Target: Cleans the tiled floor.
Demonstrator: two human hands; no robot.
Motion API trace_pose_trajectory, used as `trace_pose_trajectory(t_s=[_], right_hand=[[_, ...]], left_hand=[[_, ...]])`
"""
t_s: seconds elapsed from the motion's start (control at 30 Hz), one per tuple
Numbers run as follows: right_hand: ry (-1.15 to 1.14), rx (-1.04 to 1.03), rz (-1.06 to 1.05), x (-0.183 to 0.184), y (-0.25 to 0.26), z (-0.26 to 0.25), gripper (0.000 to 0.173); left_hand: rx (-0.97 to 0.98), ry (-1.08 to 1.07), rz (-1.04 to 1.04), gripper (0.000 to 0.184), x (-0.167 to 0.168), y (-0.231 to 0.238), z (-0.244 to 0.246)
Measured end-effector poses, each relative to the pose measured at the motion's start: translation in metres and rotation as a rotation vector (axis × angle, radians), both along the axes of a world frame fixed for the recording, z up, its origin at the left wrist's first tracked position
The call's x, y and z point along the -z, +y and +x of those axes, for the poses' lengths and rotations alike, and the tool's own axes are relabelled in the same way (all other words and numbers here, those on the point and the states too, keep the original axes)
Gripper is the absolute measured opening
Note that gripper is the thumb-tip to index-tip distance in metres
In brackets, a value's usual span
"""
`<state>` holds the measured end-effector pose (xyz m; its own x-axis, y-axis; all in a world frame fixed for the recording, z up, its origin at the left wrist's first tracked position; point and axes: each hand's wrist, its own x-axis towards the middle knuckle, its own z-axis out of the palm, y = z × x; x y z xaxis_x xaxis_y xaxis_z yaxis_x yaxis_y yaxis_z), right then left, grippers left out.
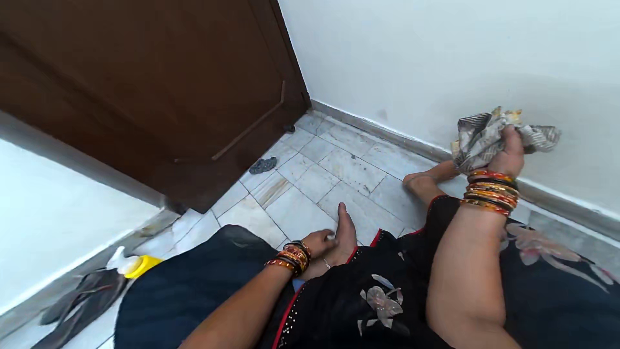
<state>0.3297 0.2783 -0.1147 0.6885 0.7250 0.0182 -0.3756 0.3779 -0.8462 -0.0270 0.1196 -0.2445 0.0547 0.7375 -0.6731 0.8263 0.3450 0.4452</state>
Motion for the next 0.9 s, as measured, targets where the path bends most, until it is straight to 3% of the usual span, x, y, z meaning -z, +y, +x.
trace_pose_trajectory(t_s=[0.13, 0.17, 0.23, 0.27, 0.33, 0.37, 0.5, 0.67, 0.8, 0.9], right_hand=[[-0.135, -0.124, -0.171, 0.0, 0.008, -0.058, 0.039], [-0.171, -0.143, -0.183, 0.007, 0.012, -0.073, 0.047], [-0.266, -0.233, -0.182, 0.029, 0.018, -0.095, 0.081], [-0.329, -0.27, -0.202, 0.032, 0.015, -0.106, 0.08], [-0.468, -0.356, -0.254, 0.031, 0.005, -0.128, 0.049], [-0.536, -0.401, -0.295, 0.041, 0.006, -0.131, 0.046], [-0.765, -0.476, -0.432, 0.072, 0.012, -0.139, 0.051], [-0.783, -0.476, -0.343, 0.073, 0.003, -0.149, 0.044], [-0.687, -0.41, -0.312, 0.05, -0.011, -0.142, 0.049], [-0.638, -0.385, -0.229, 0.028, -0.029, -0.139, 0.04]], left_hand=[[0.193, 0.067, -0.084, 0.05, 0.008, -0.014, -0.02], [0.191, 0.062, -0.098, 0.051, 0.009, -0.012, -0.022], [0.18, 0.036, -0.146, 0.054, 0.012, -0.009, -0.03], [0.184, 0.027, -0.168, 0.057, 0.014, -0.007, -0.034], [0.21, 0.028, -0.211, 0.063, 0.018, -0.005, -0.04], [0.222, 0.027, -0.229, 0.066, 0.019, -0.006, -0.042], [0.267, -0.002, -0.259, 0.068, 0.022, -0.003, -0.042], [0.284, -0.018, -0.233, 0.072, 0.029, 0.0, -0.039], [0.273, -0.016, -0.214, 0.074, 0.029, -0.003, -0.034], [0.281, 0.073, -0.182, 0.078, 0.024, -0.011, -0.027]])
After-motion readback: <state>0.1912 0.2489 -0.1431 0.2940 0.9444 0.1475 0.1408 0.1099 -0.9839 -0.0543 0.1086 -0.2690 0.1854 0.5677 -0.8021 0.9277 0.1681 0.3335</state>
